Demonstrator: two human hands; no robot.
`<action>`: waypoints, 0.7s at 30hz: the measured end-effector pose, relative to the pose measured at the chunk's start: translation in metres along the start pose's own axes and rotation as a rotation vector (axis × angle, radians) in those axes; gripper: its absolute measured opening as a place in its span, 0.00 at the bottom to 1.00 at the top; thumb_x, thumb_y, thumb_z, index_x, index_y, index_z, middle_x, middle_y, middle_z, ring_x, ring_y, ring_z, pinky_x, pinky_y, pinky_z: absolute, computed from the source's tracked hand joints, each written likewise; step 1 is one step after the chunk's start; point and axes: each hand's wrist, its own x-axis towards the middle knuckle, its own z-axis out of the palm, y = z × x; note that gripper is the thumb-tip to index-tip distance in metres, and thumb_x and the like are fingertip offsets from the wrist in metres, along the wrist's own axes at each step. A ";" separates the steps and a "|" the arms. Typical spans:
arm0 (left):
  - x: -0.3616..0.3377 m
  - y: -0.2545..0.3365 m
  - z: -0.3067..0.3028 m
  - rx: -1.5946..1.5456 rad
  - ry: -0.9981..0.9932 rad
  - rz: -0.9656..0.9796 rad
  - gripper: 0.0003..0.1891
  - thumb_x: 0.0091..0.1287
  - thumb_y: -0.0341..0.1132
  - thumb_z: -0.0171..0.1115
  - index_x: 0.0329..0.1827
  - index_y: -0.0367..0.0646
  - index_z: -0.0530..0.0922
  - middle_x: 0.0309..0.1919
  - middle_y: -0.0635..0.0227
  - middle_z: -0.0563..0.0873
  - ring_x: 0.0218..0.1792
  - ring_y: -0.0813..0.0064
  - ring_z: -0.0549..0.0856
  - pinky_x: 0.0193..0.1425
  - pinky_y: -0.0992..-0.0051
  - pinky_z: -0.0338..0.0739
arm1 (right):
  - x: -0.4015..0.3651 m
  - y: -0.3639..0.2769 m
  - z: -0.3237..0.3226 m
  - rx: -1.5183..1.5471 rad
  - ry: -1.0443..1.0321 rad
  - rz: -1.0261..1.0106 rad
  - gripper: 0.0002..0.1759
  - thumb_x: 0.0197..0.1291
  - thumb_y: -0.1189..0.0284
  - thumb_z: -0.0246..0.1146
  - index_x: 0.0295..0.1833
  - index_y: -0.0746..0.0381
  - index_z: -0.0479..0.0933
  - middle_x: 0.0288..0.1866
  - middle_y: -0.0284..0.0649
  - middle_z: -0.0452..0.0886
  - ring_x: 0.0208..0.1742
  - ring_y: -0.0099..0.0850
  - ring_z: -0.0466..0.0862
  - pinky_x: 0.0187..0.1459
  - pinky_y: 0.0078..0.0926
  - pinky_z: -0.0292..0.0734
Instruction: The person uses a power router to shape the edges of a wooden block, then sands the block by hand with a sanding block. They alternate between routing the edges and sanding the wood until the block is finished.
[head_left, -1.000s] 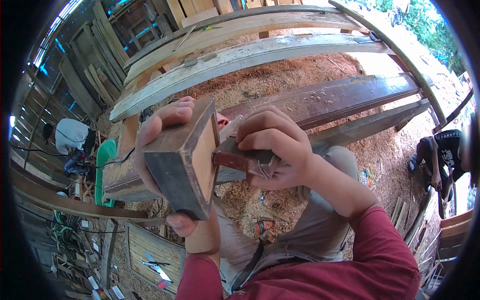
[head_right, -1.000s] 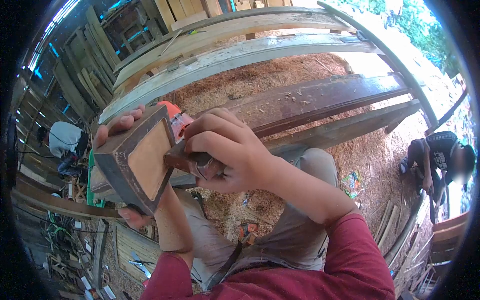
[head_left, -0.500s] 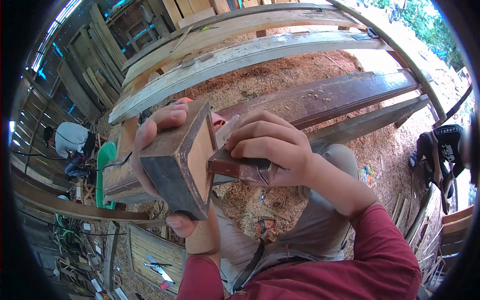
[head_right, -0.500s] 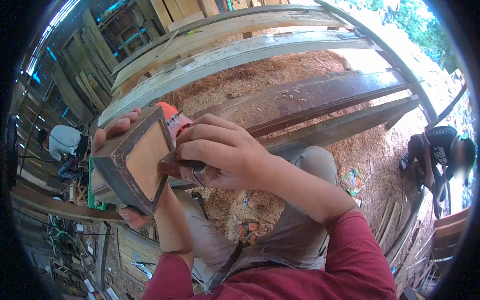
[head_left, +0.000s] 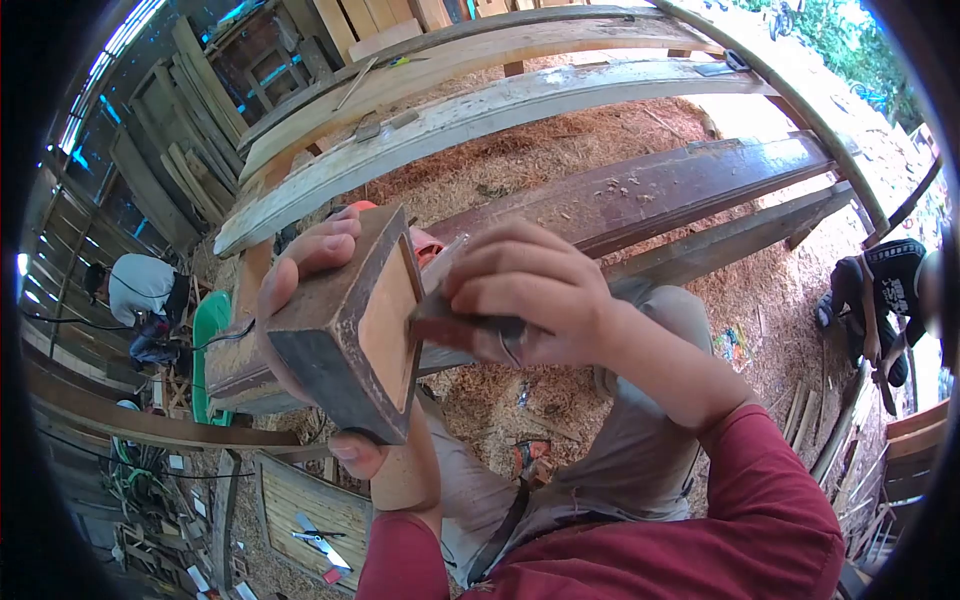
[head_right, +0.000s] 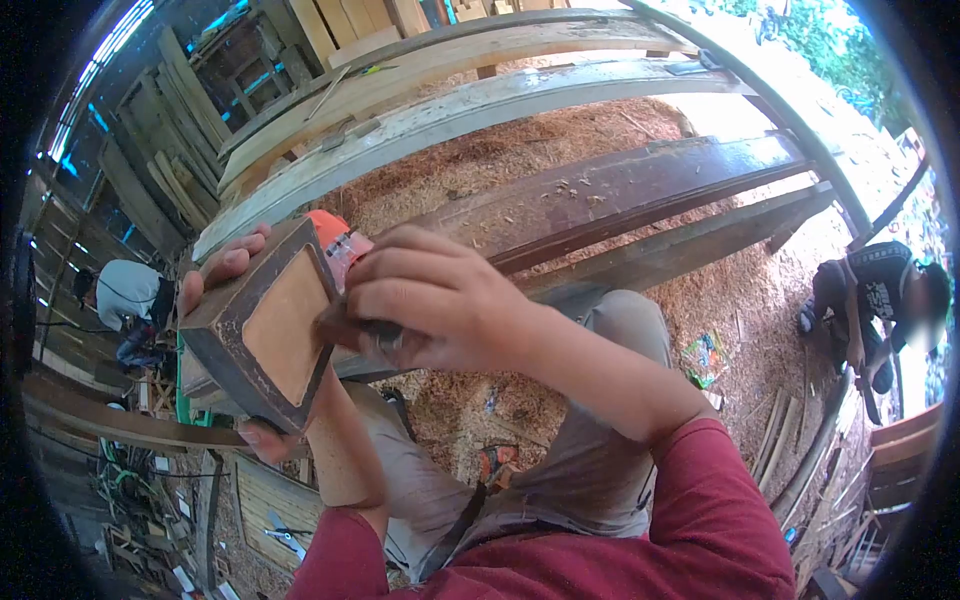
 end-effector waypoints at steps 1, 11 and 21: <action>0.000 -0.001 -0.001 -0.008 -0.012 0.008 0.62 0.57 0.87 0.55 0.78 0.39 0.64 0.60 0.46 0.80 0.62 0.48 0.80 0.73 0.38 0.68 | 0.000 -0.004 0.000 0.030 0.007 -0.012 0.19 0.51 0.72 0.80 0.48 0.62 0.83 0.46 0.43 0.88 0.47 0.43 0.88 0.48 0.38 0.85; 0.001 -0.001 -0.001 -0.052 -0.024 0.038 0.63 0.55 0.86 0.57 0.78 0.39 0.65 0.60 0.44 0.80 0.62 0.46 0.80 0.72 0.38 0.70 | 0.001 -0.003 0.004 0.099 0.034 -0.025 0.17 0.54 0.72 0.79 0.47 0.62 0.82 0.45 0.42 0.87 0.46 0.44 0.88 0.48 0.38 0.85; 0.000 -0.004 -0.005 0.007 -0.009 0.071 0.64 0.54 0.88 0.56 0.77 0.36 0.66 0.56 0.42 0.82 0.60 0.46 0.83 0.71 0.38 0.72 | -0.007 0.005 0.006 0.054 -0.002 0.042 0.23 0.49 0.73 0.77 0.52 0.62 0.80 0.50 0.43 0.84 0.50 0.47 0.85 0.53 0.44 0.84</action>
